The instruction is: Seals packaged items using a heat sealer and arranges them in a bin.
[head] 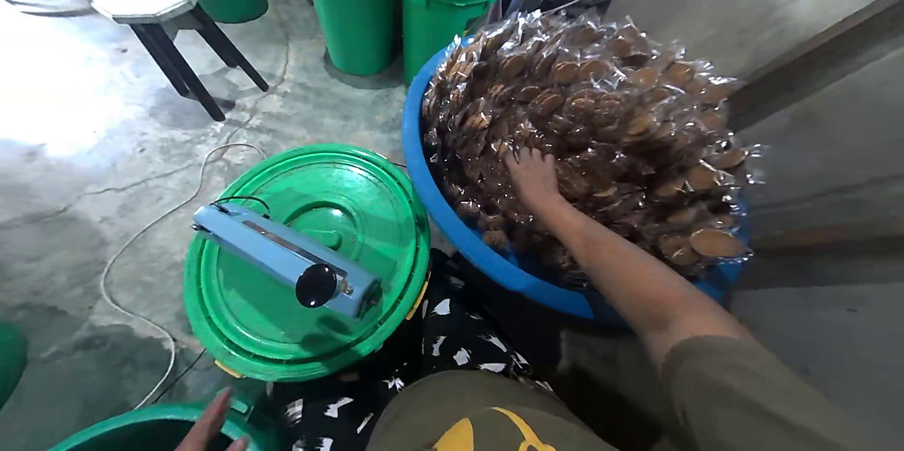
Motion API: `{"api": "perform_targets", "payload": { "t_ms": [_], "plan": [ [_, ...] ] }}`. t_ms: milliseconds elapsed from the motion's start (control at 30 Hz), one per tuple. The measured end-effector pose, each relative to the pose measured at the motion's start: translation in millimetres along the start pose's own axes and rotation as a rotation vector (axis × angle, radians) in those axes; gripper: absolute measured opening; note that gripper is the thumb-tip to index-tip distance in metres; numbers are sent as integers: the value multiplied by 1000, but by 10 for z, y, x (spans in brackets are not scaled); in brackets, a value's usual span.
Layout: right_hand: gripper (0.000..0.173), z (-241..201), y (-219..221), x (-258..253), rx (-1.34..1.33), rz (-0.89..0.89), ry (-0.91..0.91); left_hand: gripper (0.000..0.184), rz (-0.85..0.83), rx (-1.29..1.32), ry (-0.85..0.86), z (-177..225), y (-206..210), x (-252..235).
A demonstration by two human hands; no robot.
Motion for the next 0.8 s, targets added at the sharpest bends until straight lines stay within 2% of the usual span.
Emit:
{"api": "perform_targets", "payload": {
  "t_ms": [100, 167, 200, 267, 333, 367, 433, 467, 500, 533, 567, 600, 633, 667, 700, 733, 800],
  "plan": [
    [56, 163, -211, 274, -146, -70, 104, 52, -61, 153, 225, 382, 210, -158],
    [61, 147, -499, 627, -488, -28, 181, 50, -145, 368, 377, 661, 418, -265],
    [63, 40, -630, 881, -691, 47, 170, 55, -219, 499, 426, 792, 535, -339],
    [64, -358, -671, 1435, -1037, 256, -39, 79, -353, 776, 485, 1006, 786, -529],
    [50, -890, -588, 1889, -1250, 331, -373, 91, -360, 1135, 417, 1098, 1066, -754],
    [42, -1126, -553, 2054, -1281, 330, -521, 83, -280, 1295, 318, 1112, 1156, -836],
    [34, -1416, -498, 2234, -1192, 311, -718, 43, 0, 1528, 80, 1069, 1214, -948],
    [36, -1470, -506, 2279, -1148, 224, -762, 38, 115, 1587, 21, 1006, 1203, -983],
    [40, -1487, -546, 2315, -1148, 36, -766, 29, 206, 1597, 28, 914, 1200, -989],
    [45, -1494, -613, 2335, -1192, -261, -714, 36, 259, 1532, 71, 818, 1200, -986],
    [44, -1515, -658, 2336, -1262, -563, -605, 69, 296, 1412, 102, 732, 1195, -973],
    [39, -1554, -674, 2327, -1326, -817, -464, 91, 322, 1253, 108, 675, 1175, -944],
    [33, -1611, -659, 2307, -1358, -1003, -323, 95, 334, 1122, 104, 619, 1140, -911],
    [27, -1681, -606, 2274, -1356, -1111, -201, 89, 327, 1024, 109, 559, 1103, -878],
    [21, -1761, -525, 2236, -1324, -1130, -120, 81, 308, 968, 110, 502, 1069, -854],
    [18, -1847, -447, 2193, -1268, -1088, -106, 74, 292, 953, 100, 449, 1036, -843],
    [20, -2038, -376, 2068, -1137, -902, -207, 63, 333, 956, 67, 365, 980, -875]
  ]
}}
Point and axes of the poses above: each hand's wrist, its own x-axis away from the middle knuckle, its own y-axis out of the palm, z = x × y, the point moved 2 cm from there along -x, towards the middle knuckle, and after that the axes turned 12 degrees about y, right-handed, at the moved point
